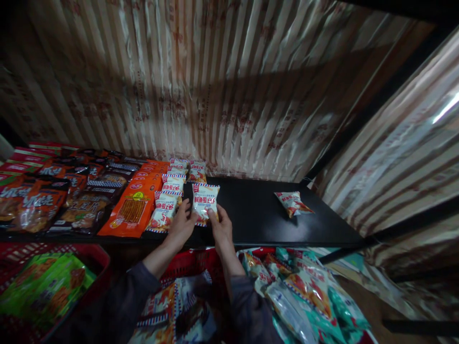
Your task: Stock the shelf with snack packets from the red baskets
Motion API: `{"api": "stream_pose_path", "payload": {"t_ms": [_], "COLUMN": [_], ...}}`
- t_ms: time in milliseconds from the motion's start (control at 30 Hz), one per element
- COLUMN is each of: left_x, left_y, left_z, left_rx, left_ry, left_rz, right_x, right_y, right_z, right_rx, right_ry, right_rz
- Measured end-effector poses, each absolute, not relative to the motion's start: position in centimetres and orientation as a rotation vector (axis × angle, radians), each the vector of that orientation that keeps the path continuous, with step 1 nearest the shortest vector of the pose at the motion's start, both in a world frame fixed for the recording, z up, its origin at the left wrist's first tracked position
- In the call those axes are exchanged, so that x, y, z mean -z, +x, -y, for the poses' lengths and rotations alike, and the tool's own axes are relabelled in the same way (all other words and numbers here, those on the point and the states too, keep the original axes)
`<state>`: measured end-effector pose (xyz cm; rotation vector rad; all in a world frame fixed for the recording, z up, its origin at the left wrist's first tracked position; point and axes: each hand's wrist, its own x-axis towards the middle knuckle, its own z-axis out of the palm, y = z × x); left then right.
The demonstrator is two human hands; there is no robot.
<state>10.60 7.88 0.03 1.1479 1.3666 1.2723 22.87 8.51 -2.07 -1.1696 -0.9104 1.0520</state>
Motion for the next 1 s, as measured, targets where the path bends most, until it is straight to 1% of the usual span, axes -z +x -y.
{"api": "stream_pose_path", "payload": {"t_ms": [133,267,533,767,1000], "left_x": [-1.6,-2.4,-2.6,-2.4,-2.4], "left_y": [11.3,11.8,12.6,12.8,12.8], "left_z": [-9.7,-11.9,-15.6,-18.1,-19.2], "left_rx": [-1.186,-1.144,-1.11,-1.015,-1.0], "left_ry": [1.259,1.327,1.379,1.407,1.437], "left_rz": [-1.574,-1.634,-1.726,-1.819,-1.852], "right_x": [1.4,1.3,2.9,4.0,4.5], "right_y": [22.8,22.5,21.7,21.7,21.5], "right_z": [-11.9,-15.2,-20.0,-22.8,-24.6], "right_rx": [-1.015,-1.008,-0.964,-0.84,-0.743], "right_ry": [-1.15,-1.159,-1.146,-1.267,-1.363], "right_rz": [0.916,0.889,0.956,1.047,1.169]}}
